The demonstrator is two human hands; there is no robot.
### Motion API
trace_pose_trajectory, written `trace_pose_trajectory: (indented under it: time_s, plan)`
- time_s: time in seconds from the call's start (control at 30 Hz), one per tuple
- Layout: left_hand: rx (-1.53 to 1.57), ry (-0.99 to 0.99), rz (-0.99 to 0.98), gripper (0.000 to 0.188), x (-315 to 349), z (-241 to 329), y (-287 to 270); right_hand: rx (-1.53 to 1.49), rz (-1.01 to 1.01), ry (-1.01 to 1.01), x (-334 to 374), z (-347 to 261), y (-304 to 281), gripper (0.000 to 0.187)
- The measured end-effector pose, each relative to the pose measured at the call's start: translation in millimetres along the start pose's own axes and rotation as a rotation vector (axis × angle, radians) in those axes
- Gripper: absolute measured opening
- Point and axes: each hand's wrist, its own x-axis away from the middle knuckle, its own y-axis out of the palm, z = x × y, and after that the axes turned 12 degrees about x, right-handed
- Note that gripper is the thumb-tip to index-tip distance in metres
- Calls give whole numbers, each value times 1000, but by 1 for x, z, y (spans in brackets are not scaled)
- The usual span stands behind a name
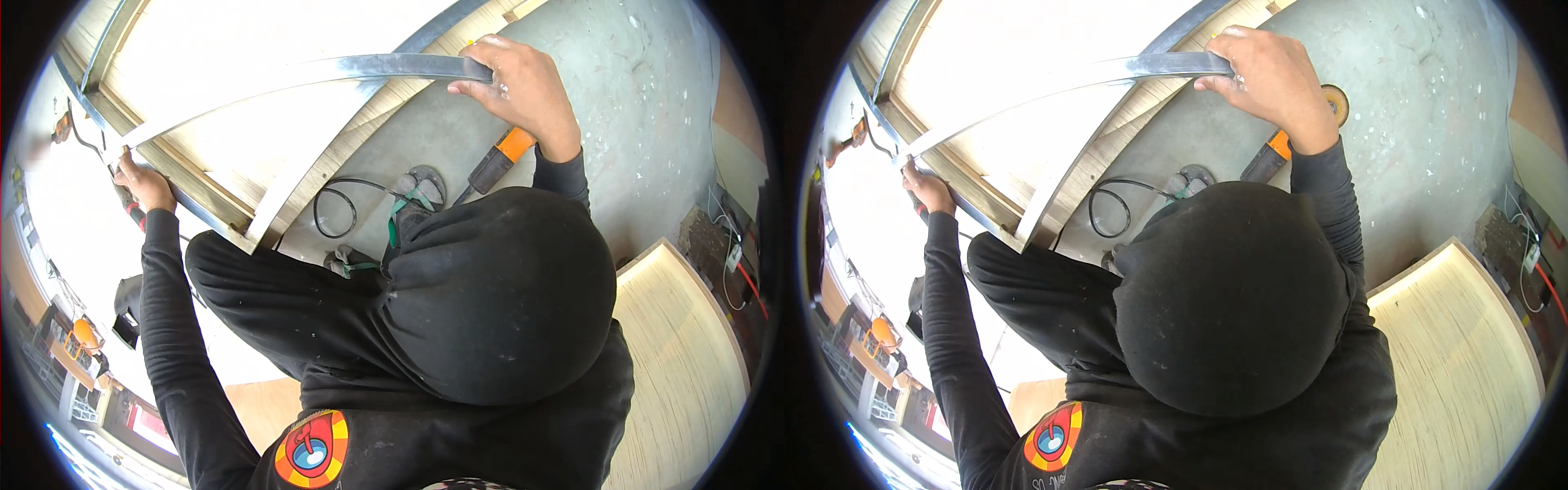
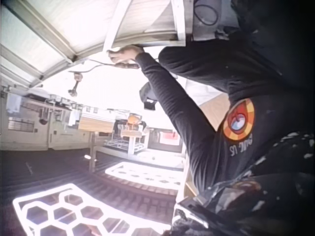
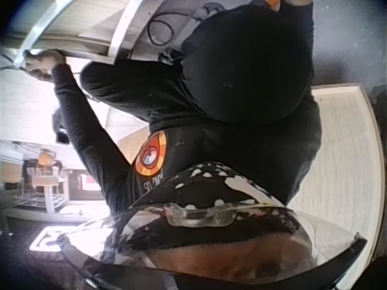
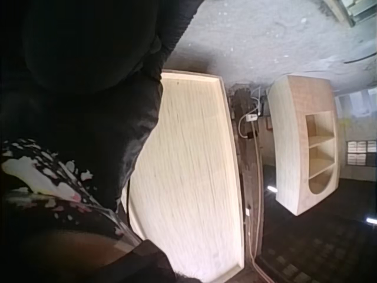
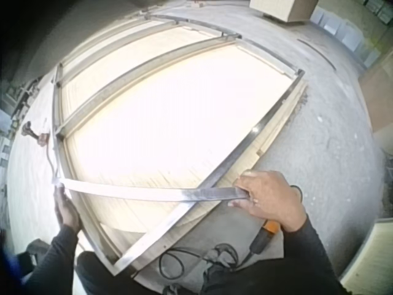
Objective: The user is cutting a curved metal strip with a handheld angle grinder on a wooden workspace.
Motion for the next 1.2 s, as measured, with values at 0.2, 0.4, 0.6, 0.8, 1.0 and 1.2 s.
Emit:
trace_pose_trajectory:
  time_s: [0.2, 0.4, 0.6, 0.8, 1.0, 1.2]
  plan:
    - [-32, 13, 2, 52, -1, 3, -3, 6, -26, 4, 1, 1, 0, 36]
    - [-40, 34, -1, 51, 1, -1, -1, 0, -29, -17, 1, 2, 0, 36]
    - [-58, 38, -2, 52, 1, 0, -4, -9, -35, -23, -2, 3, 2, 35]
    - [-46, 26, -11, 55, 1, 2, -3, -27, -24, -22, -2, 3, 1, 36]
    - [-44, -12, -13, 52, 2, 4, -5, -30, -1, -41, -5, -1, 2, 34]
    - [-51, -19, -1, 52, 3, 8, -2, -86, 22, -111, -11, -6, 6, 40]
